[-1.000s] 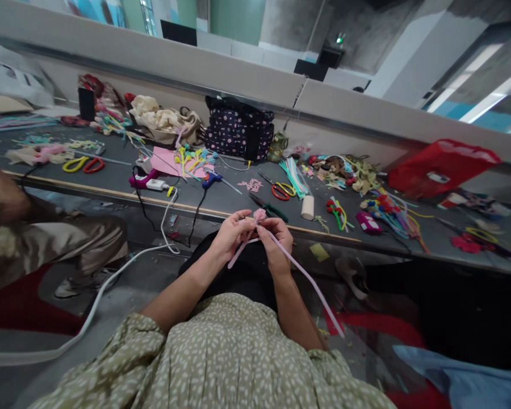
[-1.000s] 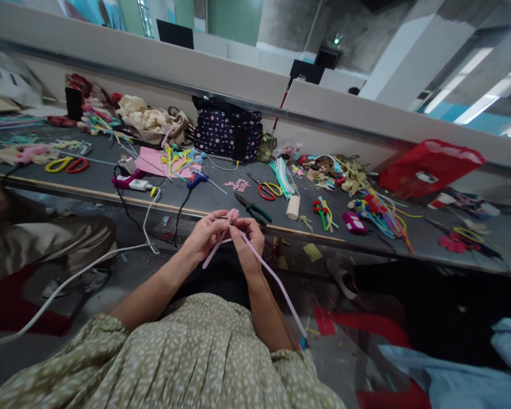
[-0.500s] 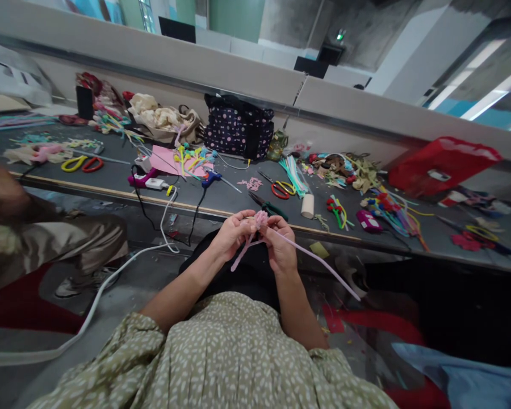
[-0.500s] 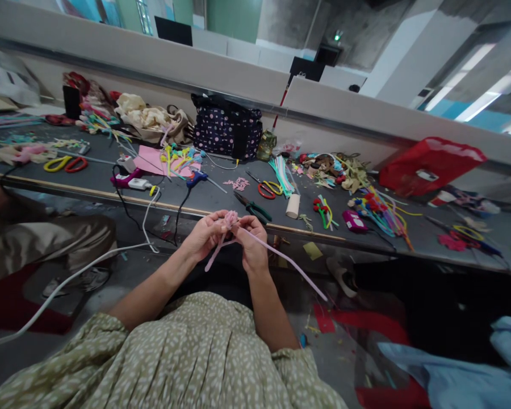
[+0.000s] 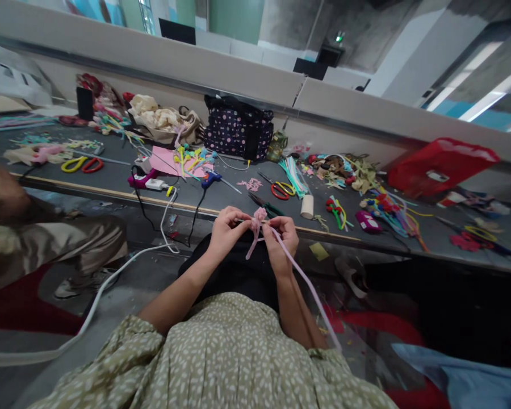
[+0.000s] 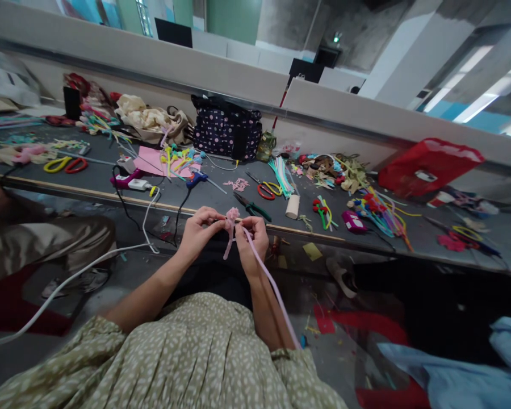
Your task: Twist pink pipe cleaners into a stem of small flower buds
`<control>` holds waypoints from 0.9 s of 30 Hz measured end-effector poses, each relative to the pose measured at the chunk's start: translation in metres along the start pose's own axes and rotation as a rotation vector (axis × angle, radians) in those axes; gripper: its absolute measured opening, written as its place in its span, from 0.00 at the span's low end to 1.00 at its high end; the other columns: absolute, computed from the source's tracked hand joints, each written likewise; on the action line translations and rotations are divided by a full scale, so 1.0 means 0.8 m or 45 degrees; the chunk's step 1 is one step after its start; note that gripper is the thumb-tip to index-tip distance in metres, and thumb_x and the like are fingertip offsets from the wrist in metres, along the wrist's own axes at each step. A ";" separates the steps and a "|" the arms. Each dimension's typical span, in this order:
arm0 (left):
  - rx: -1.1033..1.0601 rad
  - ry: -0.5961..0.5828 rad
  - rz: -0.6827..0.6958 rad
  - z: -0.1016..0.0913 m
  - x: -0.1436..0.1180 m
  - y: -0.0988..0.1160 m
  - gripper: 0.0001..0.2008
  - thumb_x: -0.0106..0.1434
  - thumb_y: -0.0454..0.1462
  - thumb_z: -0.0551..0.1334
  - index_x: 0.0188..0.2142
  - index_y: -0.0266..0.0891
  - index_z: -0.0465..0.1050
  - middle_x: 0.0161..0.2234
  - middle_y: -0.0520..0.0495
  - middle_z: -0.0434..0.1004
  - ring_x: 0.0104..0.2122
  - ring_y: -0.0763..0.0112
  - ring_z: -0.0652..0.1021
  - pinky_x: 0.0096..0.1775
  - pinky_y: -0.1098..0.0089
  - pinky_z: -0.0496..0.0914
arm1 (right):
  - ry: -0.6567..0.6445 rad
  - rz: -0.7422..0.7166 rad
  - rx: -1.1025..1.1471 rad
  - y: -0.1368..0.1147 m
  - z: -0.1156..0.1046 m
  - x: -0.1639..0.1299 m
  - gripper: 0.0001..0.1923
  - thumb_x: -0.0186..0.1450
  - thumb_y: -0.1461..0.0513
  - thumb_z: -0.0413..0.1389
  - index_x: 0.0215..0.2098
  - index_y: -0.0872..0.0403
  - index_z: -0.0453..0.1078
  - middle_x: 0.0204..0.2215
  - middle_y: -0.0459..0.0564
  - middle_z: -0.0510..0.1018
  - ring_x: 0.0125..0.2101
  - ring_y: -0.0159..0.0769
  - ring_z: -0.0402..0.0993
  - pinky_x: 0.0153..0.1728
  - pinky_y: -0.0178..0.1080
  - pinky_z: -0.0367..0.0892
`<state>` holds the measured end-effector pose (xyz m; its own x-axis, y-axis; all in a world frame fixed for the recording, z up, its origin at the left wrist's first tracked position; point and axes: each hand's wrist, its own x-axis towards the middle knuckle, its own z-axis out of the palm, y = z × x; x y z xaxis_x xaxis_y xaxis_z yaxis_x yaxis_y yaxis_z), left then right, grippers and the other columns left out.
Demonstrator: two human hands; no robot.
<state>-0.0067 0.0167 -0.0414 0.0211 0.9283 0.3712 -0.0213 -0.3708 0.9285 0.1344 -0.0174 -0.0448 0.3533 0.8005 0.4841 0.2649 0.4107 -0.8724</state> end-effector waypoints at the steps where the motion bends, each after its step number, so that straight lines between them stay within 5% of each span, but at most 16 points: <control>1: 0.121 0.019 0.072 -0.001 0.000 0.000 0.05 0.53 0.39 0.68 0.28 0.41 0.79 0.31 0.48 0.73 0.33 0.69 0.71 0.37 0.69 0.64 | 0.021 -0.043 -0.091 0.001 0.000 -0.001 0.08 0.60 0.58 0.58 0.36 0.52 0.66 0.28 0.42 0.71 0.25 0.28 0.67 0.28 0.32 0.66; 9: 0.270 -0.062 0.155 0.000 -0.003 0.002 0.07 0.58 0.41 0.64 0.31 0.44 0.80 0.27 0.49 0.75 0.30 0.67 0.68 0.35 0.68 0.61 | 0.000 -0.595 -0.518 0.008 0.001 -0.008 0.06 0.64 0.62 0.54 0.40 0.50 0.69 0.35 0.52 0.78 0.37 0.38 0.75 0.40 0.41 0.70; 17: 0.091 -0.038 0.012 0.001 -0.001 0.006 0.07 0.54 0.42 0.67 0.28 0.41 0.79 0.25 0.51 0.73 0.26 0.71 0.66 0.31 0.70 0.60 | -0.032 -0.772 -0.566 0.005 0.005 -0.009 0.14 0.65 0.63 0.54 0.50 0.49 0.64 0.37 0.54 0.80 0.37 0.40 0.78 0.39 0.42 0.73; 22: -0.248 -0.067 -0.226 0.005 0.000 0.009 0.11 0.50 0.43 0.69 0.26 0.36 0.77 0.24 0.50 0.75 0.25 0.73 0.69 0.31 0.72 0.64 | -0.024 -0.705 -0.488 0.011 0.007 -0.010 0.17 0.64 0.62 0.55 0.51 0.51 0.63 0.35 0.52 0.80 0.36 0.38 0.78 0.37 0.41 0.74; 27: -0.349 -0.081 -0.251 0.006 0.001 0.013 0.10 0.50 0.41 0.69 0.25 0.36 0.76 0.23 0.51 0.75 0.24 0.75 0.70 0.31 0.73 0.65 | -0.070 -0.449 -0.259 0.008 0.011 -0.013 0.19 0.63 0.62 0.57 0.52 0.51 0.61 0.33 0.47 0.79 0.32 0.33 0.77 0.34 0.37 0.72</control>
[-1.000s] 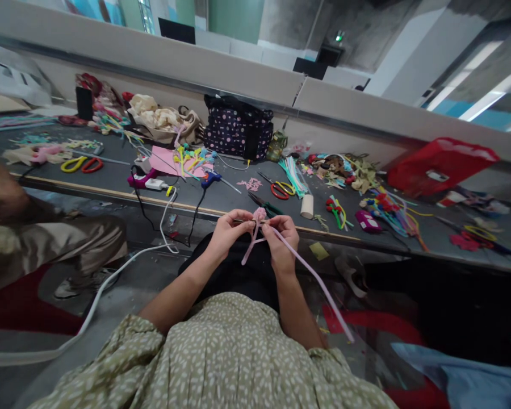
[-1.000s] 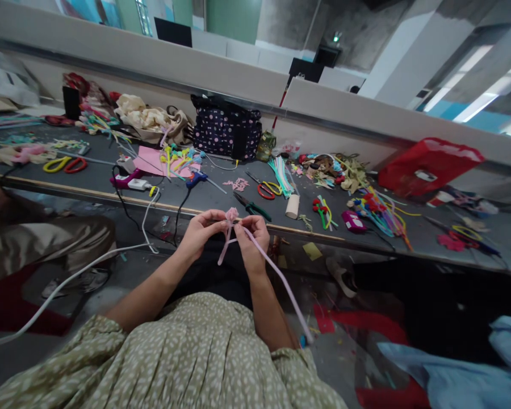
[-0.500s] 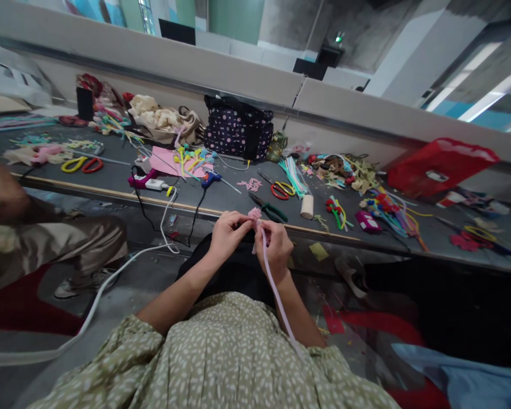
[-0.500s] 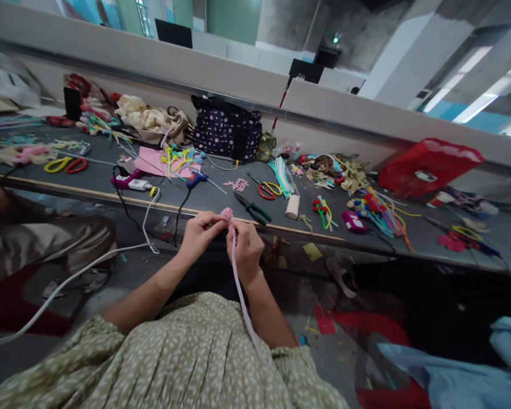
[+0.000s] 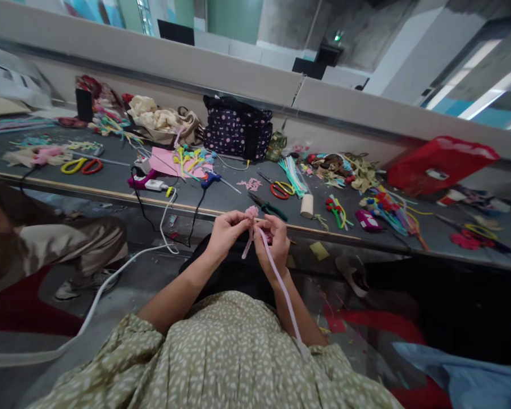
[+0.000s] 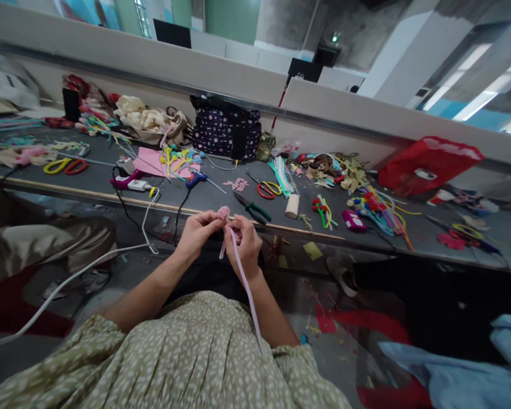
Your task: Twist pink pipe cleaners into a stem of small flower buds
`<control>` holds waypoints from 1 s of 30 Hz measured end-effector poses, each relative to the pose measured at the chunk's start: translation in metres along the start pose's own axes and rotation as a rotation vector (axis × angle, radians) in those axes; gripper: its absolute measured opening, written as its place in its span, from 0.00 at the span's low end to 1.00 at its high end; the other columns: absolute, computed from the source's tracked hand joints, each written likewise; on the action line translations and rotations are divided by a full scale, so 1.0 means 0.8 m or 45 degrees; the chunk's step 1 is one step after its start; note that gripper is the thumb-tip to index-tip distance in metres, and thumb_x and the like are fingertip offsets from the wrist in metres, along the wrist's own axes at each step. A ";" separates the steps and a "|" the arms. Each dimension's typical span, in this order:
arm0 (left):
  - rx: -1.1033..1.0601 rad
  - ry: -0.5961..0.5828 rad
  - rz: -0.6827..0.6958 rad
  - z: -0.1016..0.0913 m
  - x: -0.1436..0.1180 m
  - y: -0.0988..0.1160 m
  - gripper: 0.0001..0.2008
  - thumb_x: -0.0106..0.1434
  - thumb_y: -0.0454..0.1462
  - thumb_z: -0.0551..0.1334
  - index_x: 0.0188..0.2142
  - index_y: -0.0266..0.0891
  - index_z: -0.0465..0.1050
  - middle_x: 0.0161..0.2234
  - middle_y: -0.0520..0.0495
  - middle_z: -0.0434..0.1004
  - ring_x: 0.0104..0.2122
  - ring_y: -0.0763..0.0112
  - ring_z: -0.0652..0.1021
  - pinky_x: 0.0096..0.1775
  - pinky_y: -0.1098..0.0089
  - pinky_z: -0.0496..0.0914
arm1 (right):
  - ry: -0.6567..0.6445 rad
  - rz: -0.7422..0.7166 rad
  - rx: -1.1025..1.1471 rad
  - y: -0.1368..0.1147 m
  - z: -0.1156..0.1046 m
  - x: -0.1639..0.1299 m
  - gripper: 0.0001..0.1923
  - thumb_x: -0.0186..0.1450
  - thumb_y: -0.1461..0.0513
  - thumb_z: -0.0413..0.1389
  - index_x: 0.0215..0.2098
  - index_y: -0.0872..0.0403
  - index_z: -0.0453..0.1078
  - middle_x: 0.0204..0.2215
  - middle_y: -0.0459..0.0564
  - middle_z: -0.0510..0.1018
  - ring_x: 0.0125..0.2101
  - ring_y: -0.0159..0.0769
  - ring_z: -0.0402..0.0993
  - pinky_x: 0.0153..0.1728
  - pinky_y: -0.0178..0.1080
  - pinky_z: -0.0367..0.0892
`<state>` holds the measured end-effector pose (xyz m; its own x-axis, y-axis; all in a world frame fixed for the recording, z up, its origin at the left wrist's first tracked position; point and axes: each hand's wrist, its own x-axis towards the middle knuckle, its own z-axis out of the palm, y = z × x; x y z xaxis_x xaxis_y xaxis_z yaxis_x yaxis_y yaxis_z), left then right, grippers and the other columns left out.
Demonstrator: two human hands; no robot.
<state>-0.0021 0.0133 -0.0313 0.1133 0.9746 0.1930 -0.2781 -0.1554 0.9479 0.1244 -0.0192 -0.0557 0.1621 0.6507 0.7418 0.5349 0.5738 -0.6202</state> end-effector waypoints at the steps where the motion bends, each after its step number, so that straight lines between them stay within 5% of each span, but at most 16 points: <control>1: -0.006 -0.007 0.005 0.000 0.000 0.000 0.09 0.50 0.41 0.69 0.25 0.36 0.76 0.23 0.51 0.75 0.24 0.75 0.70 0.31 0.73 0.64 | 0.002 0.068 0.068 -0.004 0.000 0.001 0.19 0.63 0.61 0.57 0.51 0.50 0.61 0.32 0.46 0.78 0.32 0.33 0.76 0.33 0.36 0.72; 6: 0.029 -0.041 0.043 -0.001 0.000 -0.003 0.09 0.53 0.40 0.68 0.25 0.36 0.76 0.24 0.51 0.73 0.26 0.75 0.70 0.32 0.73 0.64 | 0.051 0.432 0.416 -0.020 -0.004 0.011 0.20 0.60 0.60 0.59 0.48 0.50 0.60 0.29 0.42 0.75 0.26 0.28 0.72 0.27 0.30 0.66; 11: 0.042 -0.100 0.118 -0.004 0.000 -0.009 0.11 0.54 0.42 0.69 0.25 0.36 0.76 0.26 0.50 0.72 0.28 0.72 0.70 0.35 0.72 0.64 | 0.027 0.584 0.636 -0.016 -0.007 0.018 0.22 0.57 0.61 0.62 0.46 0.50 0.59 0.27 0.40 0.75 0.23 0.26 0.70 0.25 0.29 0.64; 22: -0.028 -0.174 0.101 -0.005 -0.003 -0.005 0.10 0.54 0.42 0.69 0.26 0.36 0.77 0.29 0.48 0.75 0.32 0.70 0.72 0.38 0.70 0.66 | -0.001 0.605 0.803 -0.008 -0.005 0.018 0.20 0.58 0.63 0.61 0.45 0.49 0.58 0.27 0.39 0.76 0.27 0.28 0.74 0.31 0.32 0.69; 30: 0.060 -0.030 0.099 -0.007 -0.003 -0.010 0.08 0.54 0.41 0.69 0.29 0.37 0.79 0.27 0.49 0.76 0.28 0.72 0.72 0.35 0.71 0.66 | 0.195 0.448 0.452 -0.014 -0.003 0.014 0.21 0.58 0.62 0.62 0.46 0.50 0.59 0.28 0.41 0.74 0.26 0.27 0.72 0.27 0.30 0.66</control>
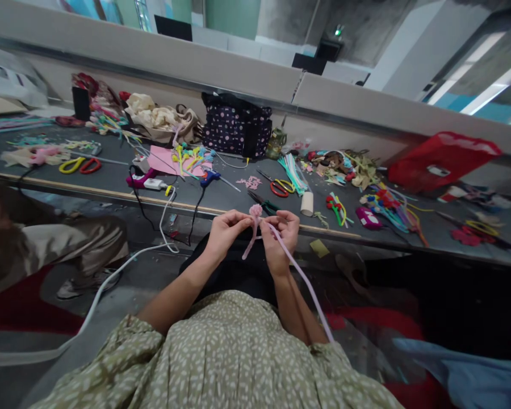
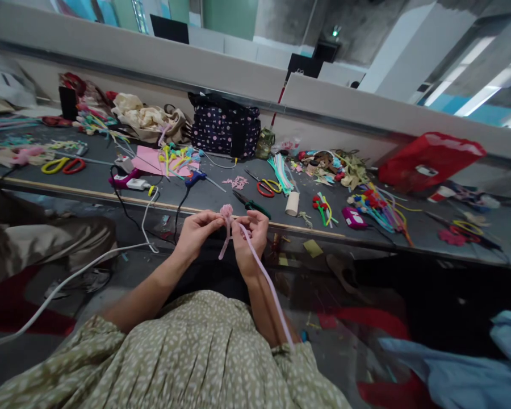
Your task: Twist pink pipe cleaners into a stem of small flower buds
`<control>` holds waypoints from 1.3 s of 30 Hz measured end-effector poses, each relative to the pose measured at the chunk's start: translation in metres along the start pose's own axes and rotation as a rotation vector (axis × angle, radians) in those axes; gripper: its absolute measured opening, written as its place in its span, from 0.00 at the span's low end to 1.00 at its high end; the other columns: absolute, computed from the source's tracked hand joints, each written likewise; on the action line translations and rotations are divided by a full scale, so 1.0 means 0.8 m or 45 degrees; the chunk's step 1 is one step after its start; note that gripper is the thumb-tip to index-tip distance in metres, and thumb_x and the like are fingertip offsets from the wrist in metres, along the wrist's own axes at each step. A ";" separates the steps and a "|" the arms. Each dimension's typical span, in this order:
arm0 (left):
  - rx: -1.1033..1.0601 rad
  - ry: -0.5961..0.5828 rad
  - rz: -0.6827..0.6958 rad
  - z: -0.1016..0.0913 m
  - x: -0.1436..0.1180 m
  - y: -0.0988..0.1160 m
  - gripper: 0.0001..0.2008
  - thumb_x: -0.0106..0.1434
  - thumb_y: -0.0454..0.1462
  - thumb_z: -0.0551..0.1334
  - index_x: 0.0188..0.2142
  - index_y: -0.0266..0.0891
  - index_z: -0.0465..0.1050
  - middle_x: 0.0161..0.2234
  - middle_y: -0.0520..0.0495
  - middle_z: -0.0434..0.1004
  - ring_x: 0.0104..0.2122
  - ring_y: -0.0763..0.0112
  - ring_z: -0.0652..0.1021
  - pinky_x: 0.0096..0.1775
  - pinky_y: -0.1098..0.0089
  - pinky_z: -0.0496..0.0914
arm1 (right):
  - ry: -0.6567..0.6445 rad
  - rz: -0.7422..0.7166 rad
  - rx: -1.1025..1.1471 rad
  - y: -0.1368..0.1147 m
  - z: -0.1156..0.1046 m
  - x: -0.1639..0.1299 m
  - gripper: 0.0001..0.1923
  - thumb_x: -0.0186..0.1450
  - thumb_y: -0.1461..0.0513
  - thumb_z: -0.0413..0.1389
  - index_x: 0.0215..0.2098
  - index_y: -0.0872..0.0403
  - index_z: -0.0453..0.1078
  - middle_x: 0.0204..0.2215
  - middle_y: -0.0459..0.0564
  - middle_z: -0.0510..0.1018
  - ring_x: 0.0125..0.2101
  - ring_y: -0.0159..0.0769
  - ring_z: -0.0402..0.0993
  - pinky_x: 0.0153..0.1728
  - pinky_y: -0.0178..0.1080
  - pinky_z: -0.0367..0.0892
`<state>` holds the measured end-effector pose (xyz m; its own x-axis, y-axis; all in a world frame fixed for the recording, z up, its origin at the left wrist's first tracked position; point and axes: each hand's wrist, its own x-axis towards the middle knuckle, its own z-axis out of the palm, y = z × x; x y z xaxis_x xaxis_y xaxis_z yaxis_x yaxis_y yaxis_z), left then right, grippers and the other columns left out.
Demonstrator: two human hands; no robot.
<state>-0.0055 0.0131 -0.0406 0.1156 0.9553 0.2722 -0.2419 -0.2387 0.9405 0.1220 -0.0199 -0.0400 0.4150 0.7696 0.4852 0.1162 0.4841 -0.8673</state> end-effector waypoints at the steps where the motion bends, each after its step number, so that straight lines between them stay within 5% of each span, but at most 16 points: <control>1: 0.036 0.021 0.022 0.000 0.000 -0.001 0.08 0.54 0.41 0.69 0.29 0.38 0.79 0.28 0.49 0.76 0.28 0.72 0.72 0.35 0.71 0.66 | 0.010 -0.036 -0.038 0.001 0.000 -0.002 0.21 0.58 0.62 0.61 0.46 0.50 0.59 0.28 0.41 0.74 0.26 0.27 0.72 0.27 0.30 0.67; 11: 0.009 0.002 0.054 0.006 -0.003 -0.005 0.07 0.52 0.40 0.70 0.28 0.38 0.80 0.29 0.49 0.78 0.31 0.70 0.74 0.38 0.70 0.67 | -0.035 -0.318 -0.378 0.026 -0.003 -0.011 0.20 0.61 0.61 0.59 0.50 0.50 0.61 0.34 0.47 0.78 0.34 0.34 0.77 0.37 0.38 0.73; 23: -0.167 0.016 -0.142 0.007 -0.002 0.006 0.11 0.50 0.43 0.71 0.27 0.37 0.80 0.28 0.48 0.80 0.29 0.69 0.76 0.37 0.69 0.69 | -0.206 -0.546 -0.539 0.011 -0.006 -0.013 0.16 0.63 0.60 0.57 0.50 0.48 0.66 0.40 0.53 0.80 0.40 0.42 0.77 0.43 0.46 0.73; 30: -0.141 0.002 -0.113 0.009 -0.003 0.003 0.11 0.53 0.42 0.68 0.24 0.36 0.77 0.24 0.50 0.77 0.26 0.73 0.73 0.36 0.71 0.68 | -0.155 -0.386 -0.364 0.006 -0.005 -0.017 0.22 0.60 0.62 0.60 0.52 0.47 0.64 0.38 0.50 0.79 0.37 0.38 0.77 0.43 0.44 0.72; 39: -0.075 0.005 0.028 0.008 -0.007 -0.001 0.10 0.54 0.43 0.67 0.26 0.37 0.77 0.26 0.50 0.75 0.28 0.71 0.72 0.35 0.71 0.66 | -0.112 0.101 0.031 -0.020 0.003 -0.009 0.21 0.59 0.62 0.60 0.48 0.49 0.59 0.27 0.39 0.74 0.22 0.26 0.68 0.24 0.30 0.64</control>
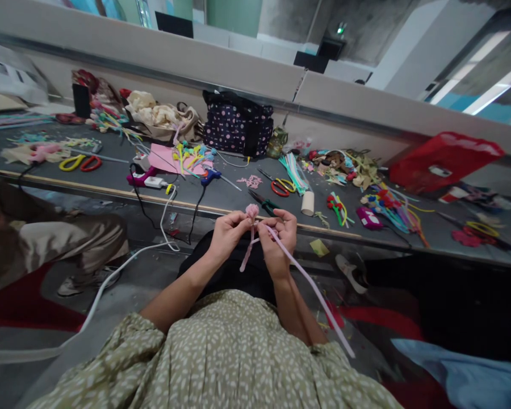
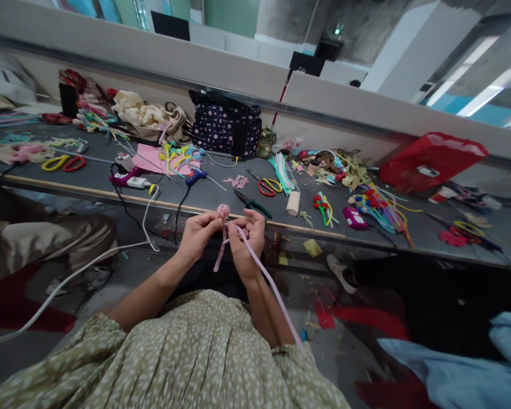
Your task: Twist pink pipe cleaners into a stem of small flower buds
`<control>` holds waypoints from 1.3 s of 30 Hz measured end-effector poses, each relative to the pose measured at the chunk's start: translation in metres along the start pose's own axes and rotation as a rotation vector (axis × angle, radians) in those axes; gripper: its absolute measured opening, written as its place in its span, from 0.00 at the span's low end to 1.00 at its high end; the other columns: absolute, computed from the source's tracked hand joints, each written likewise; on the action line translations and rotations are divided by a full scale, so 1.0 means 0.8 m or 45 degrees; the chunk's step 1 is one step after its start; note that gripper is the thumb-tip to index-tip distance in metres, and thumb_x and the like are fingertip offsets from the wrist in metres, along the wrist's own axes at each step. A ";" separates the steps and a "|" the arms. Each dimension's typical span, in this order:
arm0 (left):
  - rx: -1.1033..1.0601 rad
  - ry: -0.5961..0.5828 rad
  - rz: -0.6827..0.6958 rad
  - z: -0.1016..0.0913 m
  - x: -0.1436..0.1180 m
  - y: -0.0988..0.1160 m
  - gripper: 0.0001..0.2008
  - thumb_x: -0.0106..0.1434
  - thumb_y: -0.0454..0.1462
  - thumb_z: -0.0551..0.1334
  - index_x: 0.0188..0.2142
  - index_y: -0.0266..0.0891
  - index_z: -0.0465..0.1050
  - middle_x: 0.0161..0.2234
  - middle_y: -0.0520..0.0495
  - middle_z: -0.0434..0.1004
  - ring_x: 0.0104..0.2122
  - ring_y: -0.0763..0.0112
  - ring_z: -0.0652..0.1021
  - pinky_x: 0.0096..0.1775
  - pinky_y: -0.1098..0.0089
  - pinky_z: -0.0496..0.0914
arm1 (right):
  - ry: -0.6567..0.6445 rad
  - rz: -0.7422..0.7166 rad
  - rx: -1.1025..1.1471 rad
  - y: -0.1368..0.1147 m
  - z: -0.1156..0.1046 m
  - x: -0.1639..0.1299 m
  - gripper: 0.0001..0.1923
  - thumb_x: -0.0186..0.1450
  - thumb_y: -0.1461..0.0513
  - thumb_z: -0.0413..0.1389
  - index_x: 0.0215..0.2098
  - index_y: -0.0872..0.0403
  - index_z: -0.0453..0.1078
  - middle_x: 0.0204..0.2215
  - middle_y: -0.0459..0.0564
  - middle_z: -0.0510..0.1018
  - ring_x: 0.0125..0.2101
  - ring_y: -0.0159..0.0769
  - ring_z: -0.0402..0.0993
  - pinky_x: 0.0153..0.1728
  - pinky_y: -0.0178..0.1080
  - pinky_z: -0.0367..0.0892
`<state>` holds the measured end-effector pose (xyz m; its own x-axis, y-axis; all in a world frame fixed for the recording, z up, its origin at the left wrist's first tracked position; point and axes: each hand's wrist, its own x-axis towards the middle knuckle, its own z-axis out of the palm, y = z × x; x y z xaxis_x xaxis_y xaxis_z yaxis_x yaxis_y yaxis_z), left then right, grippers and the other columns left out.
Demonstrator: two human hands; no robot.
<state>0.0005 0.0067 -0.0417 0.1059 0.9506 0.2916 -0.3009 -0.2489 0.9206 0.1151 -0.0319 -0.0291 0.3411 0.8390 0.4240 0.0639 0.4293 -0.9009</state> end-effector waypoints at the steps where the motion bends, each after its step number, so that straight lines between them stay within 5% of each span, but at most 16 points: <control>1: -0.006 -0.007 0.007 0.000 0.000 0.000 0.10 0.54 0.43 0.68 0.26 0.37 0.77 0.26 0.50 0.75 0.29 0.71 0.72 0.35 0.71 0.66 | -0.012 0.025 0.040 0.001 -0.001 0.002 0.22 0.59 0.62 0.61 0.48 0.49 0.59 0.26 0.39 0.74 0.21 0.25 0.67 0.24 0.30 0.63; 8: -0.080 0.032 -0.058 0.001 0.003 0.000 0.11 0.54 0.43 0.68 0.26 0.36 0.76 0.26 0.50 0.75 0.28 0.72 0.72 0.36 0.71 0.66 | -0.118 0.119 0.168 0.011 -0.010 0.011 0.16 0.58 0.60 0.62 0.43 0.50 0.64 0.28 0.41 0.74 0.27 0.29 0.72 0.30 0.32 0.68; 15: -0.332 0.091 -0.213 -0.009 0.014 -0.005 0.10 0.52 0.41 0.70 0.28 0.36 0.76 0.25 0.52 0.75 0.23 0.77 0.70 0.30 0.75 0.65 | -0.407 0.029 0.070 -0.003 -0.022 0.006 0.20 0.55 0.59 0.65 0.44 0.50 0.69 0.39 0.48 0.77 0.36 0.34 0.73 0.37 0.36 0.71; 23: -0.600 0.062 -0.424 -0.008 0.018 -0.005 0.11 0.47 0.37 0.71 0.27 0.35 0.73 0.24 0.53 0.74 0.21 0.80 0.71 0.26 0.77 0.66 | -0.084 -0.094 -0.178 0.015 -0.019 0.008 0.14 0.59 0.57 0.61 0.43 0.51 0.70 0.38 0.48 0.75 0.38 0.34 0.73 0.38 0.37 0.71; 29: -0.614 0.067 -0.466 -0.003 0.014 -0.009 0.11 0.43 0.34 0.71 0.27 0.34 0.75 0.24 0.51 0.75 0.23 0.79 0.73 0.28 0.77 0.69 | -0.177 -0.359 -0.319 0.016 -0.014 0.008 0.18 0.57 0.58 0.63 0.45 0.49 0.71 0.49 0.53 0.70 0.50 0.42 0.69 0.48 0.45 0.69; 33: -0.618 0.035 -0.478 -0.004 0.012 -0.016 0.11 0.42 0.32 0.71 0.27 0.34 0.75 0.25 0.51 0.76 0.22 0.80 0.73 0.28 0.77 0.69 | -0.051 -0.541 -0.461 0.010 -0.015 0.005 0.05 0.61 0.60 0.60 0.37 0.48 0.75 0.40 0.51 0.73 0.44 0.41 0.71 0.47 0.46 0.69; 39: -0.603 -0.078 -0.559 -0.006 0.011 -0.017 0.12 0.47 0.35 0.69 0.34 0.34 0.78 0.29 0.47 0.79 0.26 0.75 0.77 0.32 0.73 0.71 | 0.014 -0.726 -0.767 0.014 -0.026 0.016 0.01 0.61 0.61 0.60 0.32 0.48 0.74 0.32 0.49 0.76 0.38 0.41 0.72 0.45 0.47 0.64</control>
<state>0.0013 0.0196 -0.0528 0.3635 0.9297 -0.0588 -0.6014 0.2824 0.7474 0.1394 -0.0230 -0.0357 0.1134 0.5419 0.8327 0.7202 0.5325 -0.4447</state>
